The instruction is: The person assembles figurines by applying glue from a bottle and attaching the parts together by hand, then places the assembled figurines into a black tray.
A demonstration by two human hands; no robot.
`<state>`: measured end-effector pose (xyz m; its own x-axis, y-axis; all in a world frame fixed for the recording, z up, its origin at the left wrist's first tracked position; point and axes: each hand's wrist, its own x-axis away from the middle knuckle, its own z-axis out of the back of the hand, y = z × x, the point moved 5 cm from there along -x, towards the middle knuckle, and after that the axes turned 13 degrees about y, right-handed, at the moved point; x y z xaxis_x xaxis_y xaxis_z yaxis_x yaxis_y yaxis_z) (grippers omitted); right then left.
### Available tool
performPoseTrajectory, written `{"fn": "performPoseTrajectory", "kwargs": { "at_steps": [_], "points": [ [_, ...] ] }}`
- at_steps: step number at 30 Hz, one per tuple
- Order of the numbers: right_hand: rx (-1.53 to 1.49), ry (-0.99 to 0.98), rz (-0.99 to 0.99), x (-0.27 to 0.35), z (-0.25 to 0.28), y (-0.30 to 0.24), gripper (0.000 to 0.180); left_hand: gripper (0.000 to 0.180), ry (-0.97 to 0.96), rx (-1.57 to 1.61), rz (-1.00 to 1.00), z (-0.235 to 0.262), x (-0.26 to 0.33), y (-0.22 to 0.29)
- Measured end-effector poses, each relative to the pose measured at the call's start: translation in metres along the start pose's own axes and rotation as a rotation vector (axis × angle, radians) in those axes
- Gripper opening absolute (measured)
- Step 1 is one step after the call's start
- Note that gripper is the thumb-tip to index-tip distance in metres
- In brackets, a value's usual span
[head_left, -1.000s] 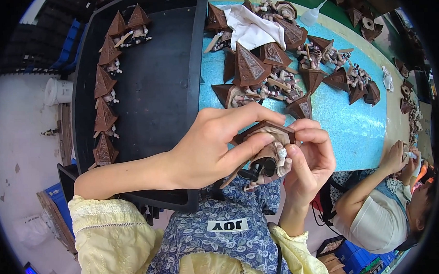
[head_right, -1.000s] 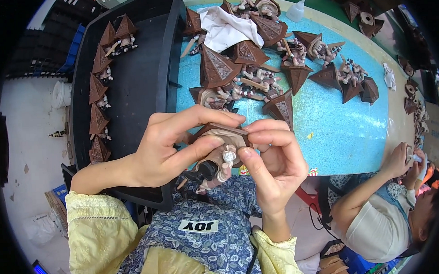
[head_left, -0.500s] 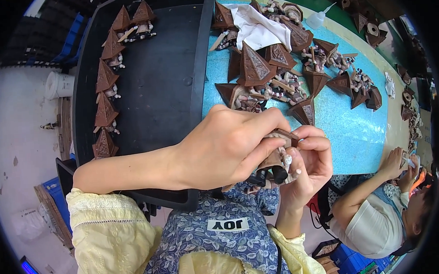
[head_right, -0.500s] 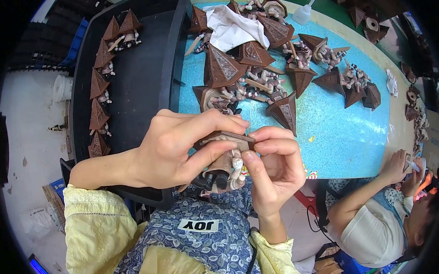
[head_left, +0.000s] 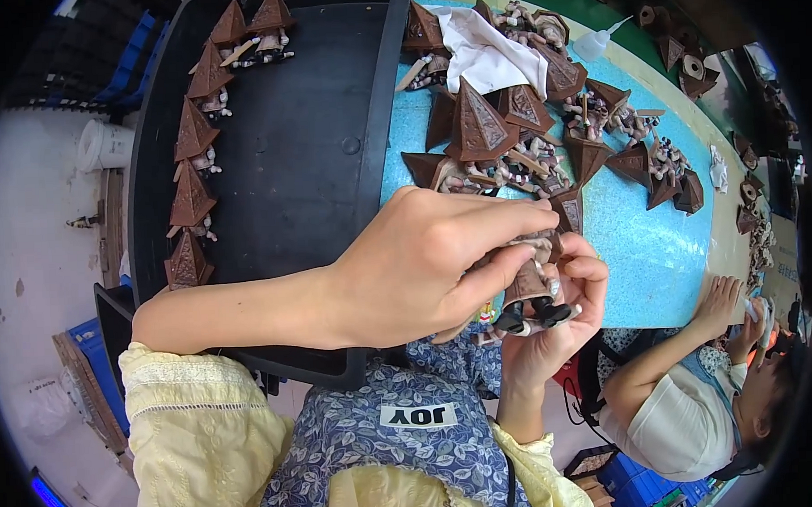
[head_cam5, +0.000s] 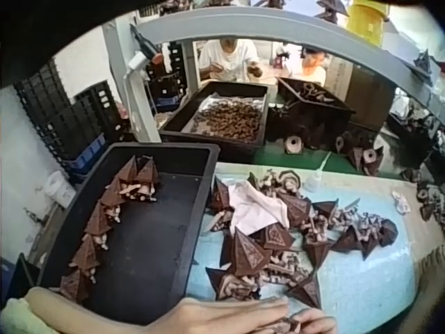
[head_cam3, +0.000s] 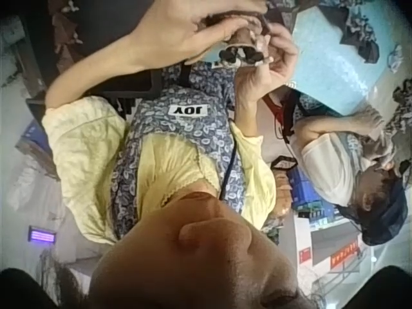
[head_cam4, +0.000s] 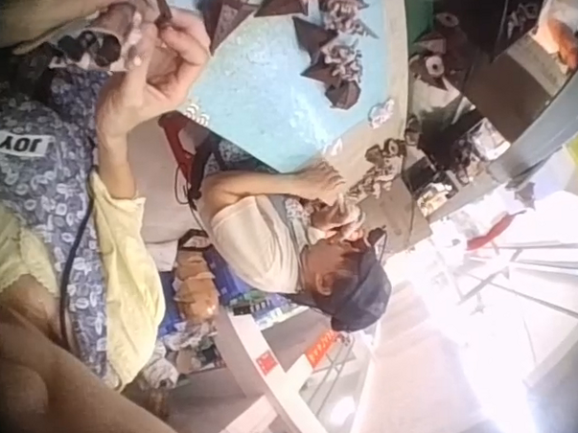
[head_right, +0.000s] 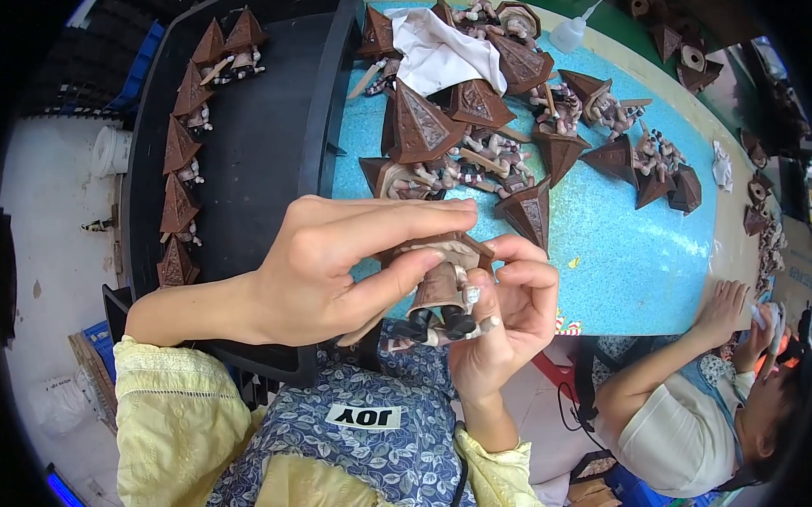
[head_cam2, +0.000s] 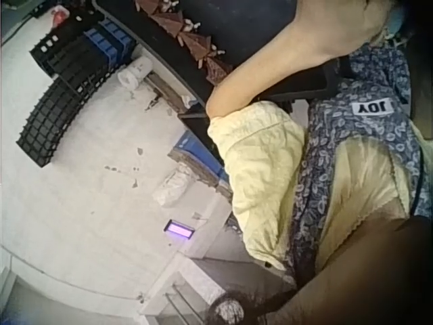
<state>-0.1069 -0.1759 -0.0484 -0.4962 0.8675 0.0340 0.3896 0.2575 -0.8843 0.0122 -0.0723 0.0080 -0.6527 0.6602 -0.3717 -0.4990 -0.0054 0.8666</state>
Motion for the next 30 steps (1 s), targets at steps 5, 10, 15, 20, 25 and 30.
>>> {"fn": "performPoseTrajectory", "kwargs": {
  "at_steps": [5, 10, 15, 20, 25, 30],
  "points": [
    [0.05, -0.003, 0.037, 0.004, -0.001, 0.0, 0.022, 0.027, -0.01, -0.029, 0.047, 0.0, 0.001, 0.0],
    [0.09, -0.014, 0.062, 0.006, -0.004, -0.002, 0.021, 0.024, 0.03, -0.03, 0.019, 0.002, 0.003, 0.001],
    [0.072, -0.054, 0.054, 0.002, -0.005, -0.006, 0.024, 0.023, 0.033, -0.013, 0.008, 0.003, 0.005, 0.001],
    [0.197, -0.243, 0.036, -0.02, -0.009, -0.015, 0.027, 0.023, -0.021, 0.015, 0.083, 0.003, 0.007, -0.003],
    [0.342, -0.343, 0.116, -0.025, -0.016, -0.021, 0.025, 0.023, -0.063, 0.031, 0.093, 0.001, 0.009, -0.006],
    [0.41, -0.314, 0.197, -0.021, -0.017, -0.023, 0.024, 0.024, -0.092, 0.044, 0.104, 0.0, 0.01, -0.008]
  ]
}}
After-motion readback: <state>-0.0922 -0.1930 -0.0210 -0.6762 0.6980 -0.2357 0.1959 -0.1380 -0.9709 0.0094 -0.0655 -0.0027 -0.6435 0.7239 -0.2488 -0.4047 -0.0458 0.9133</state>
